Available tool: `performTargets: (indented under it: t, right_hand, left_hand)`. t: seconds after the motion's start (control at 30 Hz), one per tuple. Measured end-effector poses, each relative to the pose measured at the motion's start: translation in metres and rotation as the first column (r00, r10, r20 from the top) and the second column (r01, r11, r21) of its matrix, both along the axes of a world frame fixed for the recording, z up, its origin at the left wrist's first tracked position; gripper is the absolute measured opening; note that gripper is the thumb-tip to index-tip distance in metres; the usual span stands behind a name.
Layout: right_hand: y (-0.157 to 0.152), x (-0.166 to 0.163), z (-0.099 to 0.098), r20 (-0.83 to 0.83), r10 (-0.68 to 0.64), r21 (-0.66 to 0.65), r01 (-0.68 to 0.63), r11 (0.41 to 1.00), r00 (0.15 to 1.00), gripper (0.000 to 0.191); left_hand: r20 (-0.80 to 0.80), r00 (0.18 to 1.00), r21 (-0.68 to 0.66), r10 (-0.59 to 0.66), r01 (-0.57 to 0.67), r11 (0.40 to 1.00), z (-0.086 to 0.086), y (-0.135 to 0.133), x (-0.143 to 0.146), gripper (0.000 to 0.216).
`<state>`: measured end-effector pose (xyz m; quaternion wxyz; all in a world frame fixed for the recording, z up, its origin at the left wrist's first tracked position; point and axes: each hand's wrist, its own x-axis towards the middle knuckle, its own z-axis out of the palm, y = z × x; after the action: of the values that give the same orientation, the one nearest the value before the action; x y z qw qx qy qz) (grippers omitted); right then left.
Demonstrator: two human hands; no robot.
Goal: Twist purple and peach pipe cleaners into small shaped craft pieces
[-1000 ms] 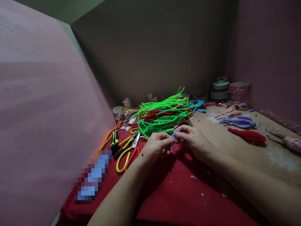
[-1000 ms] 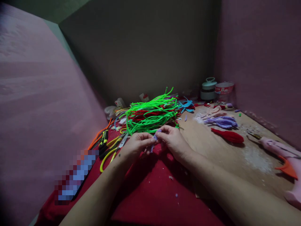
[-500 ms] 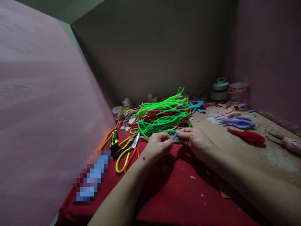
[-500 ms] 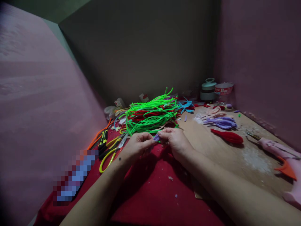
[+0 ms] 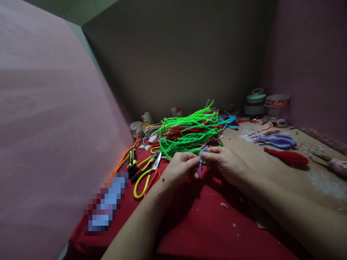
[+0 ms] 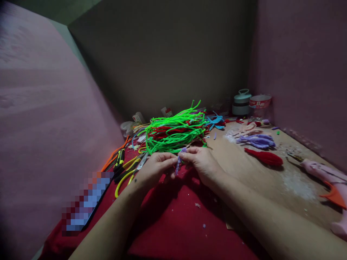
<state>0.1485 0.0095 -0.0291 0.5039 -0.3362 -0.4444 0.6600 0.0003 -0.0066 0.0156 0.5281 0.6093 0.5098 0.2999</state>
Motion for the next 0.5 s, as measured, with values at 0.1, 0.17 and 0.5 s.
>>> performTargets:
  t: [0.1,0.17,0.5]
  right_hand:
    - [-0.001,0.000,0.003,0.053,-0.032,-0.008,0.033,0.999,0.998,0.021]
    - [-0.003,-0.001,0.006,0.098,-0.041,-0.018,0.043,0.999,0.994,0.022]
    - [-0.011,-0.003,0.011,0.309,0.054,-0.015,-0.052,0.999,0.950,0.019]
  left_hand:
    - [0.043,0.996,0.009,0.078,-0.078,0.997,0.004,0.000,-0.001,0.021]
    - [0.097,0.988,0.044,0.120,-0.125,0.991,0.004,0.001,-0.001,0.023]
    - [0.007,0.996,0.083,0.094,-0.094,0.992,-0.001,0.003,0.000,0.017]
